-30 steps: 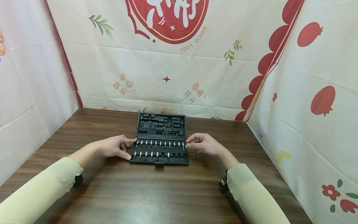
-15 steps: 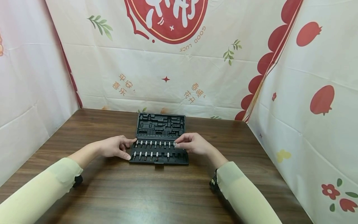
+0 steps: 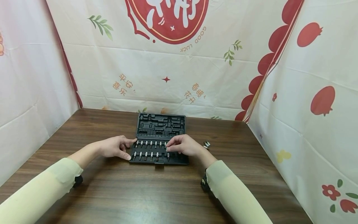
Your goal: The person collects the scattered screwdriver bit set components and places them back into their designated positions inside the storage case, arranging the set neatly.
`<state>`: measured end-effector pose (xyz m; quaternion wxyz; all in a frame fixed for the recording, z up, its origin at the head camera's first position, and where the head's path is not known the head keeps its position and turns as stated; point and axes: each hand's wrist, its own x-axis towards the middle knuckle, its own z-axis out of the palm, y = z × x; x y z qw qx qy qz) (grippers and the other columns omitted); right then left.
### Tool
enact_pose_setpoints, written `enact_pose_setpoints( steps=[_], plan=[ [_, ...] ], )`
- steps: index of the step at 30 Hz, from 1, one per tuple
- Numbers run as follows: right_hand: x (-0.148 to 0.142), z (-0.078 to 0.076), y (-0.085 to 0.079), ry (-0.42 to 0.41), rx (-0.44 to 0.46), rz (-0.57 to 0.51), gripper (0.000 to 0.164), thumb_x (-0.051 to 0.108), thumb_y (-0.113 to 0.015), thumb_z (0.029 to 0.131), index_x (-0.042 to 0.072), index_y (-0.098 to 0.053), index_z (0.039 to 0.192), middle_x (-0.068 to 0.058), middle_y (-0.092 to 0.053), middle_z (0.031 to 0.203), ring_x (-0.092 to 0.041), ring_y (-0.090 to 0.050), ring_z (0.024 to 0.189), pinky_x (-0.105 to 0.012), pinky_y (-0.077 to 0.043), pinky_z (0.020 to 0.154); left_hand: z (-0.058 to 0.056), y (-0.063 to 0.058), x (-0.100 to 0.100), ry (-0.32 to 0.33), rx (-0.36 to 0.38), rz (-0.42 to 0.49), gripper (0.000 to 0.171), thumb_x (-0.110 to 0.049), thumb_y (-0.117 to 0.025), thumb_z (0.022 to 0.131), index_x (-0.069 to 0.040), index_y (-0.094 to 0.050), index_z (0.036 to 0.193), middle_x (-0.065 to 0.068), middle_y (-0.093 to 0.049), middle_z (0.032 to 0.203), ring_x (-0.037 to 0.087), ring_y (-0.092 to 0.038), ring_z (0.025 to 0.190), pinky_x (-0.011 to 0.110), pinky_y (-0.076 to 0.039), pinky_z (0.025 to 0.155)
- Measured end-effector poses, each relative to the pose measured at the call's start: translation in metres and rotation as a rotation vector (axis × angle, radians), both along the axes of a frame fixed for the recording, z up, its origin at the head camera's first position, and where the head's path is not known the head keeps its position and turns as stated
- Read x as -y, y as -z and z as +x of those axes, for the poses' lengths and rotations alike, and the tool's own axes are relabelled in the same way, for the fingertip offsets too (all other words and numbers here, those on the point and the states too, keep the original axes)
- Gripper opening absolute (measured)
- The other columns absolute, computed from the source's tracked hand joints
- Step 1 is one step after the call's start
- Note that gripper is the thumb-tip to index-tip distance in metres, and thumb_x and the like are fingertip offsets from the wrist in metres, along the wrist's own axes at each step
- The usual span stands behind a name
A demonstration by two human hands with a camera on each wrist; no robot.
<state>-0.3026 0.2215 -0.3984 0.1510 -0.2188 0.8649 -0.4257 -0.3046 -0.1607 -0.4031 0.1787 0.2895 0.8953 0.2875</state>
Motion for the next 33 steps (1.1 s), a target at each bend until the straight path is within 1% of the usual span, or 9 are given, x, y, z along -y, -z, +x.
enact_pose_setpoints(
  steps=[3, 7, 12, 15, 20, 24, 33],
  plan=[
    [0.006, 0.001, 0.000, -0.012, -0.006, 0.044, 0.021, 0.030, -0.080, 0.103, 0.014, -0.083, 0.116, 0.006, -0.080, 0.099, -0.014, -0.058, 0.079, -0.028, -0.052, 0.069, 0.001, -0.001, 0.000, -0.003, -0.002, -0.005, 0.096, -0.034, -0.091, 0.093, -0.002, -0.040, 0.168, 0.022, -0.062, 0.136, 0.019, -0.068, 0.108, 0.040, -0.055, 0.099],
    [0.013, 0.002, 0.000, -0.016, -0.015, 0.086, 0.019, 0.031, -0.081, 0.102, 0.017, -0.084, 0.114, 0.003, -0.080, 0.102, -0.015, -0.056, 0.080, -0.030, -0.049, 0.071, 0.001, -0.001, 0.000, -0.004, -0.004, -0.010, 0.096, -0.035, -0.090, 0.093, -0.003, -0.040, 0.169, 0.022, -0.062, 0.136, 0.019, -0.068, 0.109, 0.041, -0.055, 0.100],
    [0.018, 0.002, 0.000, -0.014, -0.018, 0.123, 0.012, 0.029, -0.082, 0.102, 0.020, -0.085, 0.109, 0.003, -0.080, 0.107, -0.016, -0.058, 0.086, -0.034, -0.046, 0.077, 0.001, -0.001, 0.000, -0.009, 0.002, -0.012, 0.096, -0.034, -0.090, 0.094, -0.003, -0.040, 0.169, 0.022, -0.061, 0.137, 0.019, -0.068, 0.109, 0.042, -0.055, 0.100],
    [0.020, 0.002, 0.000, -0.007, -0.013, 0.144, 0.010, 0.028, -0.081, 0.102, 0.021, -0.085, 0.108, 0.003, -0.079, 0.109, -0.016, -0.058, 0.087, -0.035, -0.045, 0.077, 0.001, -0.001, 0.000, -0.014, 0.007, -0.009, 0.096, -0.034, -0.090, 0.093, -0.004, -0.040, 0.169, 0.022, -0.061, 0.137, 0.019, -0.067, 0.108, 0.042, -0.055, 0.100],
    [0.023, 0.000, 0.003, -0.011, -0.041, 0.172, 0.010, 0.028, -0.083, 0.101, 0.020, -0.086, 0.106, 0.004, -0.079, 0.105, -0.013, -0.061, 0.089, -0.033, -0.051, 0.081, 0.001, -0.001, 0.000, -0.018, 0.012, -0.007, 0.096, -0.035, -0.090, 0.094, -0.004, -0.040, 0.169, 0.022, -0.060, 0.137, 0.018, -0.067, 0.108, 0.041, -0.055, 0.100],
    [0.024, -0.001, 0.005, -0.016, -0.048, 0.178, 0.009, 0.027, -0.084, 0.100, 0.019, -0.086, 0.105, 0.005, -0.079, 0.103, -0.012, -0.064, 0.090, -0.032, -0.054, 0.084, 0.002, -0.001, 0.000, -0.017, 0.010, -0.008, 0.095, -0.035, -0.090, 0.094, -0.004, -0.040, 0.169, 0.022, -0.059, 0.137, 0.018, -0.068, 0.108, 0.041, -0.055, 0.100],
    [0.023, 0.000, 0.005, -0.037, -0.029, 0.154, 0.006, 0.023, -0.084, 0.099, 0.019, -0.086, 0.103, 0.005, -0.078, 0.099, -0.012, -0.063, 0.087, -0.032, -0.053, 0.082, 0.003, -0.002, -0.001, -0.015, 0.013, -0.003, 0.095, -0.033, -0.090, 0.094, -0.003, -0.040, 0.169, 0.022, -0.060, 0.136, 0.018, -0.068, 0.108, 0.040, -0.055, 0.099]
  ],
)
